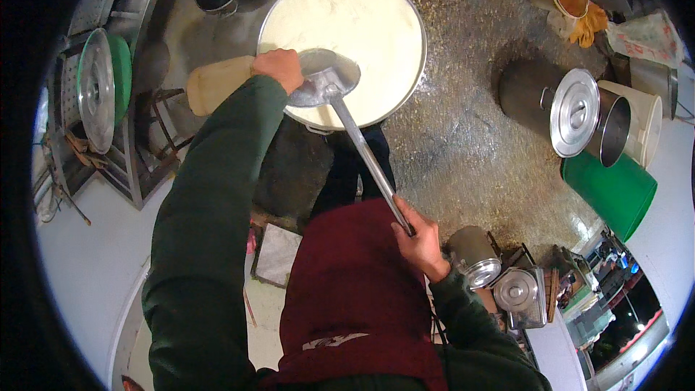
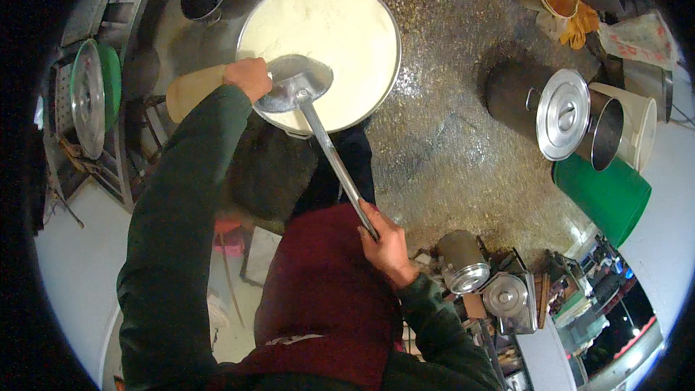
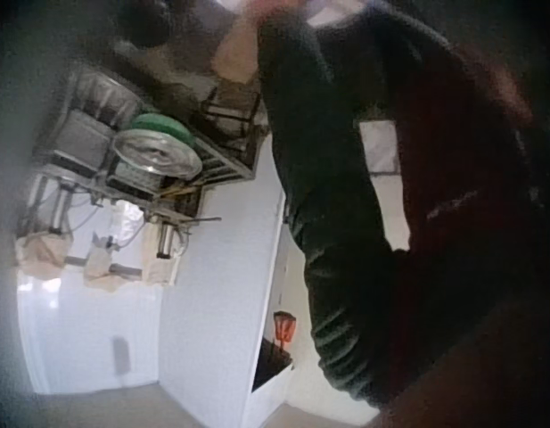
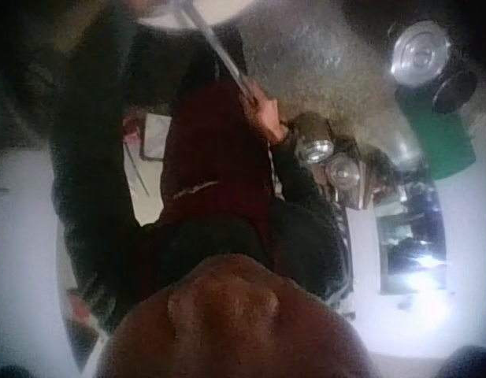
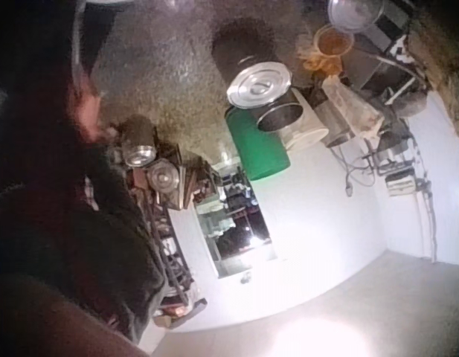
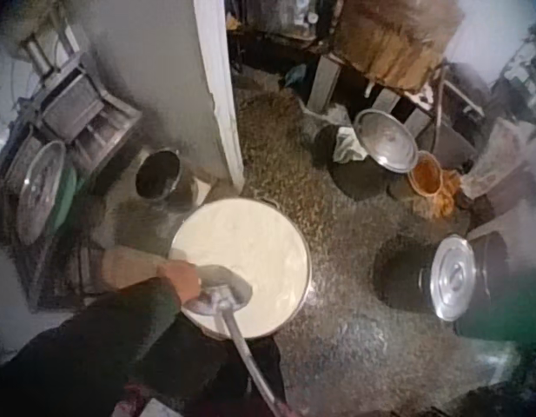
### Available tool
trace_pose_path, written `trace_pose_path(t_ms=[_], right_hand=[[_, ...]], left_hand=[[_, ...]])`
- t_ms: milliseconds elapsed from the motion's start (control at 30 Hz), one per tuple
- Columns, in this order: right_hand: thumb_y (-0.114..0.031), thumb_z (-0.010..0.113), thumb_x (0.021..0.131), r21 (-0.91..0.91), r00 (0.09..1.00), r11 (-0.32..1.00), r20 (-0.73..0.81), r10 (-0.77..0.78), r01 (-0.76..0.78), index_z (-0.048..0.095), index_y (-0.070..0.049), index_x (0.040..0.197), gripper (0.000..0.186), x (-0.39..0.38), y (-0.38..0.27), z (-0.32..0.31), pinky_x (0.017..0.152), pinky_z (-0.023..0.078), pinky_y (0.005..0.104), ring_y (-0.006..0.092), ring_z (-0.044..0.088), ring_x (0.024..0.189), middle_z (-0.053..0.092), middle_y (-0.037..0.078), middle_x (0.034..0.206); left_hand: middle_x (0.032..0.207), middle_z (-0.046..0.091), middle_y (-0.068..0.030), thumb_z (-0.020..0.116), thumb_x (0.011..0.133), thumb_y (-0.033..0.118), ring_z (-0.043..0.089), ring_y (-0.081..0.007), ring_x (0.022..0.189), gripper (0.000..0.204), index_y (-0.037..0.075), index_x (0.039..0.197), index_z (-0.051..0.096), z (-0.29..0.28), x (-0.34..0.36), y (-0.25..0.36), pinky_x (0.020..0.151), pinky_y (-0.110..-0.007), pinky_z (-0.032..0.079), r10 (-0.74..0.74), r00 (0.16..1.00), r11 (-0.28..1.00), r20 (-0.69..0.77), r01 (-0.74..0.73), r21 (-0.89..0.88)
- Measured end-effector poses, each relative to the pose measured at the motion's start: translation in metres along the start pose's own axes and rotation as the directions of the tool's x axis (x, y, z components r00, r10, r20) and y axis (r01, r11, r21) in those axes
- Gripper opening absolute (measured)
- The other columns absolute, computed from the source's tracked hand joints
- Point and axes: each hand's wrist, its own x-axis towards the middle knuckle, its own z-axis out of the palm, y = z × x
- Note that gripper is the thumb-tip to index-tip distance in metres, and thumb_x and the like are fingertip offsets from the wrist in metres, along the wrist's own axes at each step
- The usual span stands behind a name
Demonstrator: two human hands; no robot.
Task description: The person uses a ladle to transfer a white liquid from a large pot into a small plastic bottle. After filling the bottle, the person places the ladle in a nearby pot, covers the large pot with a lid, and walks toward a service counter.
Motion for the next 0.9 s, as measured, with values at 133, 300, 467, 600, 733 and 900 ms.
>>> trace_pose_path(t_ms=[133, 300, 467, 600, 733, 900], right_hand=[[0.001, 0.078, 0.094, -0.039, 0.997, 0.997, -0.027, -0.073, 0.072, 0.066, -0.008, 0.154, 0.062, 0.006, -0.009, -0.005, 0.091, 0.061, 0.039, 0.0338, 0.08, 0.103, 0.078, 0.021, 0.117], [0.001, 0.078, 0.094, -0.082, 0.991, 0.989, -0.044, -0.127, 0.124, 0.065, -0.009, 0.154, 0.063, 0.033, -0.025, -0.009, 0.087, 0.062, 0.0396, 0.0361, 0.079, 0.098, 0.078, 0.02, 0.113], [0.001, 0.076, 0.095, -0.093, 0.968, 0.971, -0.103, -0.23, 0.221, 0.062, -0.012, 0.157, 0.065, 0.087, -0.033, 0.004, 0.086, 0.062, 0.0476, 0.0473, 0.075, 0.098, 0.075, 0.026, 0.116], [0.0, 0.077, 0.093, -0.154, 0.924, 0.937, -0.18, -0.339, 0.314, 0.062, -0.012, 0.156, 0.066, 0.14, -0.031, 0.026, 0.087, 0.062, 0.0516, 0.0489, 0.075, 0.101, 0.075, 0.029, 0.117], [-0.005, 0.075, 0.095, -0.27, 0.939, 0.928, -0.157, -0.307, 0.258, 0.062, -0.012, 0.155, 0.062, 0.183, -0.038, 0.038, 0.081, 0.061, 0.0569, 0.0509, 0.074, 0.093, 0.076, 0.03, 0.105], [-0.011, 0.07, 0.097, -0.428, 0.992, 0.9, -0.053, -0.118, 0.085, 0.068, -0.012, 0.148, 0.051, 0.232, -0.067, 0.034, 0.082, 0.062, 0.0567, 0.054, 0.074, 0.093, 0.076, 0.033, 0.103]], left_hand=[[0.107, 0.08, -0.0259, 0.078, 0.09, 0.038, 0.078, -0.0459, 0.101, 0.038, 0.003, 0.104, 0.082, -0.027, -0.003, -0.022, 0.088, -0.055, 0.062, -0.074, 0.99, 0.995, -0.124, 0.064, -0.077], [0.094, 0.079, -0.0238, 0.078, 0.093, 0.049, 0.078, -0.0446, 0.092, 0.046, 0.003, 0.095, 0.083, -0.05, -0.032, -0.048, 0.077, -0.052, 0.061, -0.172, 0.94, 0.956, -0.294, 0.088, -0.278], [0.069, 0.063, -0.0254, 0.078, 0.097, 0.049, 0.053, -0.0418, 0.06, 0.058, -0.005, 0.077, 0.071, -0.034, -0.072, -0.068, 0.059, -0.053, 0.043, -0.233, 0.876, 0.813, -0.422, -0.063, -0.579], [0.057, 0.039, -0.0107, 0.08, 0.102, 0.043, 0.036, -0.0112, 0.06, 0.065, -0.004, 0.064, 0.054, -0.001, -0.107, -0.068, 0.053, -0.042, 0.027, -0.313, 0.908, 0.508, -0.28, -0.089, -0.857], [0.061, 0.045, 0.0053, 0.08, 0.105, 0.036, 0.039, -0.0037, 0.062, 0.059, 0.002, 0.063, 0.055, 0.036, -0.149, -0.051, 0.054, -0.032, 0.029, -0.343, 0.932, 0.21, -0.114, -0.042, -0.977], [0.062, 0.05, 0.0067, 0.079, 0.106, 0.029, 0.043, -0.0032, 0.061, 0.054, 0.003, 0.064, 0.056, 0.078, -0.189, -0.028, 0.055, -0.029, 0.033, -0.329, 0.938, 0.013, -0.107, -0.108, -0.994]])
